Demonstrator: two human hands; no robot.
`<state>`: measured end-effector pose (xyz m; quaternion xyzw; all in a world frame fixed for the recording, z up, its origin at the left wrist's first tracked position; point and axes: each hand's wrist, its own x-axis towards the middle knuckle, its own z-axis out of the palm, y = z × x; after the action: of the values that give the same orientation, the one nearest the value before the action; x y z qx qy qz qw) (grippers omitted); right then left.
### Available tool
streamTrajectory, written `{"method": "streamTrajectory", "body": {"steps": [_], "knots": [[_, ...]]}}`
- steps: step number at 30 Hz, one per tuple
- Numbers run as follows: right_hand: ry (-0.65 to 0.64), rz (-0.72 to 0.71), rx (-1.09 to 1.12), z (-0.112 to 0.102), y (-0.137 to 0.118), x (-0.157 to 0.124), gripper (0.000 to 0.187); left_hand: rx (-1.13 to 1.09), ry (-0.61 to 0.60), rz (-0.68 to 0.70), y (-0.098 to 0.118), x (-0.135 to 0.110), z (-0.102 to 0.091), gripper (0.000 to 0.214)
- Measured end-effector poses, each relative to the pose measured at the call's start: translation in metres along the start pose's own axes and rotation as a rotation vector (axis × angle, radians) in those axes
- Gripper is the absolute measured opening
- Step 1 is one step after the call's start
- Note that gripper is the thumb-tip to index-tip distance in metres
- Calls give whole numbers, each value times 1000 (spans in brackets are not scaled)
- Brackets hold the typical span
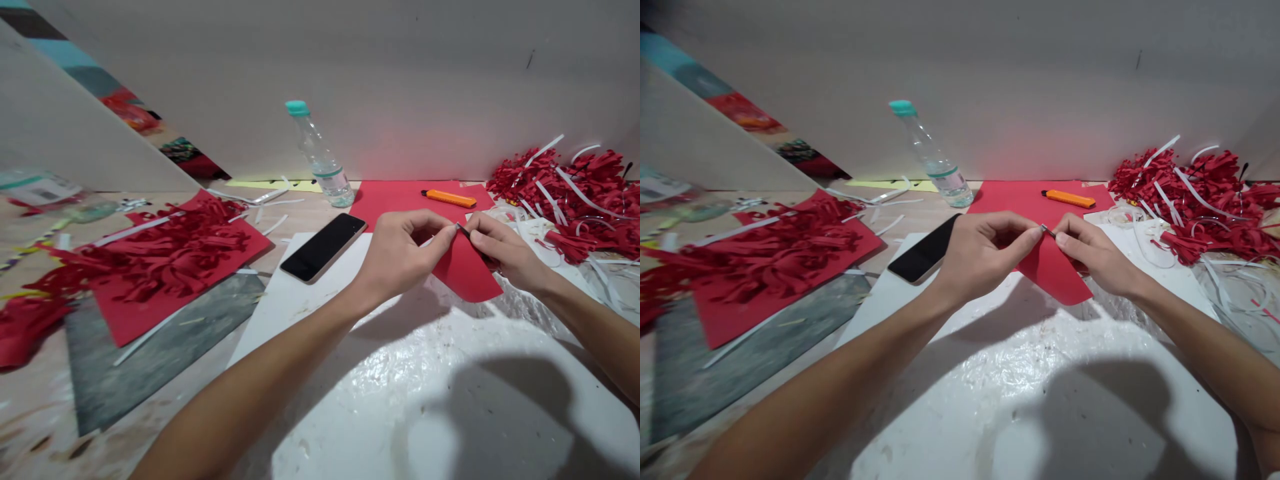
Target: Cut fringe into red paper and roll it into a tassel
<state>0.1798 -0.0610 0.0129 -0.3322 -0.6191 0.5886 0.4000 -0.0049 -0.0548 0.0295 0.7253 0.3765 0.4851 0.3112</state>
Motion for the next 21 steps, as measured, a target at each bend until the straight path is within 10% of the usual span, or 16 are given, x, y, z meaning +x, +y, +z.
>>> {"method": "streamTrajectory", "body": {"steps": [21], "knots": [[-42,31,-18,-4,-3,-1,29,-20,12,49,-6,1,2,14]]}}
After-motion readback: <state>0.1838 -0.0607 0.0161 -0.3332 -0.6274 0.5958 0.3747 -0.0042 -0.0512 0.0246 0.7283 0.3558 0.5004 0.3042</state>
